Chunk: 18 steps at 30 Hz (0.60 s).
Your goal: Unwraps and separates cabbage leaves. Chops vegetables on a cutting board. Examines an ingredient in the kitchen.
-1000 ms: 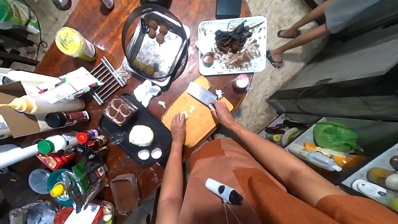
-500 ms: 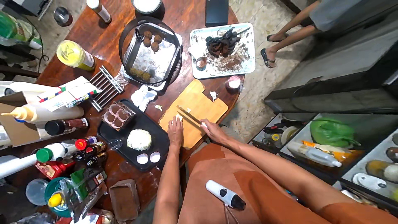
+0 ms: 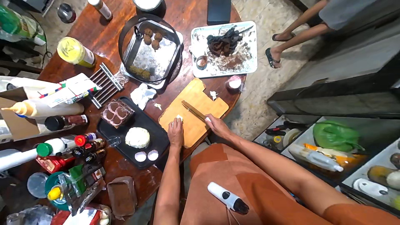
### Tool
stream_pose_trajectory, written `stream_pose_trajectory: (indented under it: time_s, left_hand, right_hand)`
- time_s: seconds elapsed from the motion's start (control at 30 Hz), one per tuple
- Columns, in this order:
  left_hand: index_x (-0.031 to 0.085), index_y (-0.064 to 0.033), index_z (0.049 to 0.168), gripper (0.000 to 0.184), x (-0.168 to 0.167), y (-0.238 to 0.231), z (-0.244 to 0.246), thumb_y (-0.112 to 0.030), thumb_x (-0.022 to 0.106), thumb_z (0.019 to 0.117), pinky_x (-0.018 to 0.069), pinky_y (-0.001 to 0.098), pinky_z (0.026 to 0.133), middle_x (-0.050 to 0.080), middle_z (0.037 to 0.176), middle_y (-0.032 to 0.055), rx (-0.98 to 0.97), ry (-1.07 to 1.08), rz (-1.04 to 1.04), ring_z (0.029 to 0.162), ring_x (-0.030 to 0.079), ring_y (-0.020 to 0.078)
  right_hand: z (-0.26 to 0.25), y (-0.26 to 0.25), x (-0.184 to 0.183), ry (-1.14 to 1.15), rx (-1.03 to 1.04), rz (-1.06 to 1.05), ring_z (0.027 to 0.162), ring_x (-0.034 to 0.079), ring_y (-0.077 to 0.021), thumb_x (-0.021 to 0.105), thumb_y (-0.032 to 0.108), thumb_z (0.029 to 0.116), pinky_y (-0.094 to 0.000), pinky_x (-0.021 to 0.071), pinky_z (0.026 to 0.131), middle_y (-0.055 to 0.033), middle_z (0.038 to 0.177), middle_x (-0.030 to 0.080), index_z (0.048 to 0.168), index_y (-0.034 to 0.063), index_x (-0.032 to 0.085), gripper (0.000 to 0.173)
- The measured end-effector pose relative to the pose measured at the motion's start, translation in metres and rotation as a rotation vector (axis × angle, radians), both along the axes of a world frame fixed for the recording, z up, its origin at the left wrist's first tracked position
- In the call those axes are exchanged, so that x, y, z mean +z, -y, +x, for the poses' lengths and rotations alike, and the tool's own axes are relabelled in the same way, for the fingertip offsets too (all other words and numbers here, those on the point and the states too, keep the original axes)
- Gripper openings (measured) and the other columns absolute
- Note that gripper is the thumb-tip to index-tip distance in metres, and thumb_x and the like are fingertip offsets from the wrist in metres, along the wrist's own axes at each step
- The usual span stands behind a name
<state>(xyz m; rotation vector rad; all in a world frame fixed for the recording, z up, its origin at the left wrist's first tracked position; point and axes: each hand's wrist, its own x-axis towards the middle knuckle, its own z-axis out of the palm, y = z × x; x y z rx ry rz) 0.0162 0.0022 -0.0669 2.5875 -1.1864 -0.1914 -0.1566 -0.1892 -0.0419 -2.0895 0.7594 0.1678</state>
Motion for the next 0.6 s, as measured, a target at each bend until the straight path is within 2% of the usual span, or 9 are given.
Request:
stream_pose_trajectory:
  time_s: [0.17, 0.3, 0.47, 0.6]
  left_hand:
    - [0.067, -0.0140, 0.133, 0.032, -0.002, 0.022, -0.017, -0.016, 0.056, 0.1031, 0.0575, 0.0448, 0.092, 0.063, 0.139, 0.0096, -0.097, -0.024, -0.004, 0.118, 0.064, 0.0316]
    - [0.066, -0.0129, 0.136, 0.035, -0.009, 0.021, -0.024, -0.020, 0.051, 0.1054, 0.0554, 0.0469, 0.096, 0.061, 0.143, 0.0088, -0.092, -0.037, 0.080, 0.124, 0.061, 0.0340]
    - [0.070, -0.0103, 0.130, 0.032, -0.006, 0.021, -0.027, -0.019, 0.054, 0.1038, 0.0569, 0.0461, 0.092, 0.065, 0.137, 0.0105, -0.047, 0.004, 0.047, 0.117, 0.065, 0.0335]
    - [0.070, -0.0115, 0.130, 0.032, -0.007, 0.008, -0.028, -0.021, 0.054, 0.1037, 0.0574, 0.0449, 0.091, 0.065, 0.137, 0.0099, 0.000, 0.033, 0.032, 0.116, 0.066, 0.0323]
  right_hand:
    - [0.002, 0.001, 0.009, 0.011, -0.028, 0.009, 0.089, 0.072, -0.0297, 0.042, 0.034, 0.1108, -0.0506, 0.0587, 0.083, -0.0140, 0.099, 0.072, 0.139, 0.0114, 0.056, 0.039]
    - [-0.001, 0.000, 0.016, -0.018, 0.033, -0.003, 0.096, 0.072, -0.0308, 0.039, 0.034, 0.1111, -0.0509, 0.0583, 0.087, -0.0151, 0.107, 0.072, 0.141, 0.0113, 0.054, 0.041]
    - [-0.002, -0.005, 0.015, -0.026, 0.130, -0.009, 0.096, 0.072, -0.0315, 0.036, 0.036, 0.1115, -0.0498, 0.0586, 0.084, -0.0150, 0.110, 0.071, 0.139, 0.0120, 0.055, 0.041]
    - [-0.003, -0.005, 0.017, -0.026, 0.127, 0.010, 0.095, 0.072, -0.0308, 0.036, 0.035, 0.1116, -0.0492, 0.0585, 0.084, -0.0148, 0.109, 0.071, 0.138, 0.0116, 0.056, 0.040]
